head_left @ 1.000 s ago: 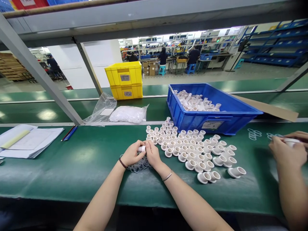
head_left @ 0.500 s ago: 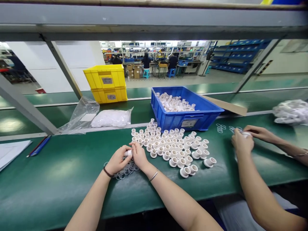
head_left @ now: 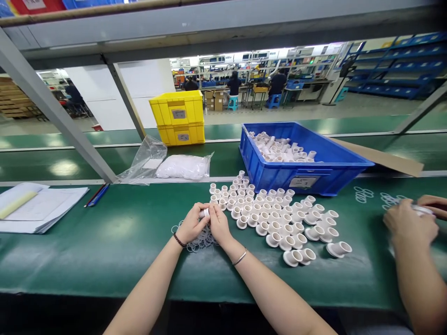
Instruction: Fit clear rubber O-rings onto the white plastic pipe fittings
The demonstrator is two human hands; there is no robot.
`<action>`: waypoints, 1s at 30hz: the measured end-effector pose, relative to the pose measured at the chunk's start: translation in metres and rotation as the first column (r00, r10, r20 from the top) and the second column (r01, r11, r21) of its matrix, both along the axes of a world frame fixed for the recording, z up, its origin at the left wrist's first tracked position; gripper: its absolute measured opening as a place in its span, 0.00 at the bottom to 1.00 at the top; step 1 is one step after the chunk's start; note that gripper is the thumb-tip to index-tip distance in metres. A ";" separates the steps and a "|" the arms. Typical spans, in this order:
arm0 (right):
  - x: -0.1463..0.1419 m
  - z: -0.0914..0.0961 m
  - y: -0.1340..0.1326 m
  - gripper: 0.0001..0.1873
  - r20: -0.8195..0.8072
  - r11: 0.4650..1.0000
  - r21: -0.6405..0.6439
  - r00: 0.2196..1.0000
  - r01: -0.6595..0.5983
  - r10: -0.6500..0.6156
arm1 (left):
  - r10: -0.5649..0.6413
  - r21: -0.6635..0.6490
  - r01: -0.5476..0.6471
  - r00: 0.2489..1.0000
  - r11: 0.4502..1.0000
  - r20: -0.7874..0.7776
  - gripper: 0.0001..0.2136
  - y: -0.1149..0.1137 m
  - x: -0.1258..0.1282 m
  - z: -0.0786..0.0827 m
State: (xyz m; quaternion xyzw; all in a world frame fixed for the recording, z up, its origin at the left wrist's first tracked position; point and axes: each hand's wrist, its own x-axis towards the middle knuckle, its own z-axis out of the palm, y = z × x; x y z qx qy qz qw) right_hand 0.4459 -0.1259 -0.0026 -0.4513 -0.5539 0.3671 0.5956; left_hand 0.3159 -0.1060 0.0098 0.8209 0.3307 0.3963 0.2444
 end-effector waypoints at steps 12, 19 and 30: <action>0.005 -0.004 0.004 0.16 0.164 0.995 0.045 0.981 0.095 -0.101 | 0.012 -0.061 -0.009 0.999 0.998 0.050 0.13 -0.003 0.003 -0.001; 0.007 -0.006 0.008 0.16 0.181 0.995 0.026 0.979 0.093 -0.096 | 0.018 -0.144 -0.002 0.994 0.990 0.109 0.14 0.000 0.003 -0.004; 0.007 -0.005 0.007 0.16 0.054 1.000 -0.023 0.998 0.013 -0.012 | 0.008 -0.308 0.099 0.944 0.946 0.329 0.17 0.002 0.006 -0.009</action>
